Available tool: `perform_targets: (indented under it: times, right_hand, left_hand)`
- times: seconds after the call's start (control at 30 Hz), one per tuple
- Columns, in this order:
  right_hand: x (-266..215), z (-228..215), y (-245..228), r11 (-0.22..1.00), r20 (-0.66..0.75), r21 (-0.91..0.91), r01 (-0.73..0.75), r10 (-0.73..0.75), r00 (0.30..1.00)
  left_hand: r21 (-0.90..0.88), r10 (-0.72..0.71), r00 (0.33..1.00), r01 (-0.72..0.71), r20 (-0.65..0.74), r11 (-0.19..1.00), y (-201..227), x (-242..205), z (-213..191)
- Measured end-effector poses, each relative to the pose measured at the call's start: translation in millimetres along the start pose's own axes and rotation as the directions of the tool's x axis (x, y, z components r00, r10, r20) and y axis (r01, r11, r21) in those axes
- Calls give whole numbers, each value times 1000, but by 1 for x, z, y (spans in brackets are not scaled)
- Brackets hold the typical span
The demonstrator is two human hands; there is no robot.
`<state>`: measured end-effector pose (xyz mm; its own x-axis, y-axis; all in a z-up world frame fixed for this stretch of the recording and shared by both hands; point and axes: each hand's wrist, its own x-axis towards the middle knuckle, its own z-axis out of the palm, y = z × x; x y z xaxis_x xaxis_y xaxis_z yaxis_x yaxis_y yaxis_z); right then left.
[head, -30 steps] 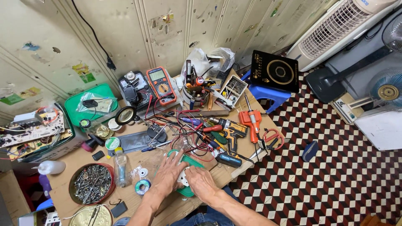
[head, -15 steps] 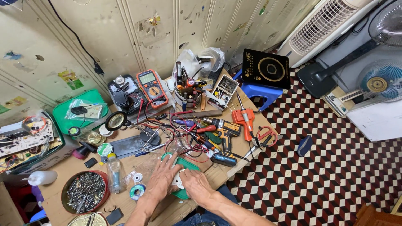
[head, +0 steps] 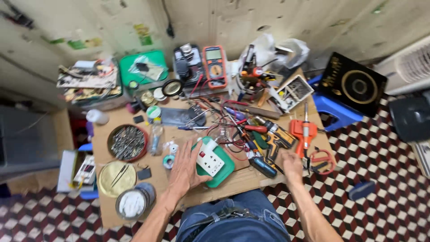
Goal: Repairing and assembling an electrical wall outlet component on a workbench.
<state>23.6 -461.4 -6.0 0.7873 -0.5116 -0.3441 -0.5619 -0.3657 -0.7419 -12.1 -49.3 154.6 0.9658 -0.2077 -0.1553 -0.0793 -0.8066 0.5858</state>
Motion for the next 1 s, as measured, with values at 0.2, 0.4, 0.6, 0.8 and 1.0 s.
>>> perform_targets:
  times: [0.2, 0.4, 0.6, 0.8, 1.0]
  right_hand:
    - [79, 34, 38, 936, 331, 141, -322, 262, 907]
    - [70, 56, 13, 909, 323, 57, -413, 375, 869]
    - [52, 42, -12, 824, 351, 263, -502, 403, 845]
    - [-9, 5, -61, 770, 342, 478, -422, 279, 897]
    - [-43, -28, -64, 878, 97, 466, -107, 69, 993]
  left_hand:
    - [-94, -302, 921, 287, -245, 953, 17, -12, 70]
    - [-105, -399, 859, 386, -322, 917, 20, -12, 84]
    - [-122, -421, 836, 404, -353, 906, 23, -10, 83]
    - [-153, -384, 841, 353, -382, 923, 20, -9, 82]
    - [-200, -347, 867, 292, -357, 935, 11, -10, 86]
